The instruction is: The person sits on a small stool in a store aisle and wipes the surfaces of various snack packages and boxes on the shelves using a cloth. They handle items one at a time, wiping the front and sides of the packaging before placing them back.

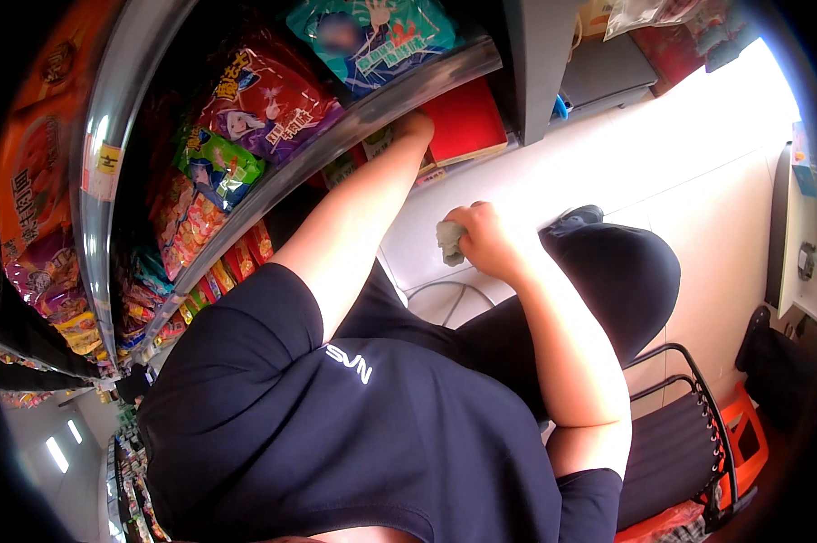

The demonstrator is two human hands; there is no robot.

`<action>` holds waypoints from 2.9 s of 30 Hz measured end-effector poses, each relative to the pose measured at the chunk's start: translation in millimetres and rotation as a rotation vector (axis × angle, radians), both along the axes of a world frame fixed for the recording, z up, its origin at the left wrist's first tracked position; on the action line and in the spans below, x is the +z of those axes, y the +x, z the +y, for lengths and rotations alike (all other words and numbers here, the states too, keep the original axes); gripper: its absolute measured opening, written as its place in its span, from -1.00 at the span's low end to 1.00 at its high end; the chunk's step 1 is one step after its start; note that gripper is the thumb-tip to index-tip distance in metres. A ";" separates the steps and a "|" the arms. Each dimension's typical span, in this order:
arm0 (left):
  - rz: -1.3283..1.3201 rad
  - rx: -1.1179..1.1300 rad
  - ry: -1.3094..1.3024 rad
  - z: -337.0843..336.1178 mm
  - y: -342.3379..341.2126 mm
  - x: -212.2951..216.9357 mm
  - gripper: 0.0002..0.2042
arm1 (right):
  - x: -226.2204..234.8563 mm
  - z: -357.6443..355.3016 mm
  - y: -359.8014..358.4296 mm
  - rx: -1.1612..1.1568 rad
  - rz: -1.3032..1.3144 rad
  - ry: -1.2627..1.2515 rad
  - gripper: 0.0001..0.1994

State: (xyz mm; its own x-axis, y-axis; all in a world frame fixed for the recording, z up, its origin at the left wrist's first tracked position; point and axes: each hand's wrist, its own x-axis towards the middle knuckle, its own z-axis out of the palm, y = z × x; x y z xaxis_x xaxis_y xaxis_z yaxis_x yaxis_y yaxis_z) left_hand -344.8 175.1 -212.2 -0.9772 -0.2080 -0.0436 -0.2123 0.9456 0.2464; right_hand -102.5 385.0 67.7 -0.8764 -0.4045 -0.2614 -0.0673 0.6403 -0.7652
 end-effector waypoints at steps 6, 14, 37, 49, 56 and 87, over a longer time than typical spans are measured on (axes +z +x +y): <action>-0.059 -0.319 -0.172 69.1 61.5 74.5 -0.56 | -16.8 7.3 0.6 -0.106 0.150 -0.017 -0.68; -0.124 -0.709 0.065 71.0 130.4 72.6 -0.76 | -11.2 1.0 -2.0 -0.008 0.010 0.025 -0.60; -0.259 -0.663 0.109 61.4 97.1 60.9 -0.68 | -20.1 8.2 0.1 -0.084 0.045 -0.011 -0.66; -0.808 0.189 1.567 52.2 227.0 91.0 -0.48 | -99.7 18.1 -13.9 -0.363 0.318 0.044 -0.58; -1.027 0.390 2.182 43.9 262.1 161.6 -0.23 | -60.7 -25.7 -14.7 -0.407 0.633 -0.123 -0.52; -0.504 0.363 2.214 -15.6 231.2 165.3 -0.62 | -70.3 -28.3 -8.6 -0.168 -0.192 0.758 -0.84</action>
State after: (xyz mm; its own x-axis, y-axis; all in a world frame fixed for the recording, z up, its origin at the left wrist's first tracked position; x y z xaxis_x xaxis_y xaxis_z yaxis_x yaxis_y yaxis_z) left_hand -113.5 159.5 -46.9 -0.7648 0.3839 -0.5175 -0.6080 -0.6957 0.3825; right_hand -111.1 356.6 -2.6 -0.8218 0.0768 -0.5645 0.1644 0.9807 -0.1060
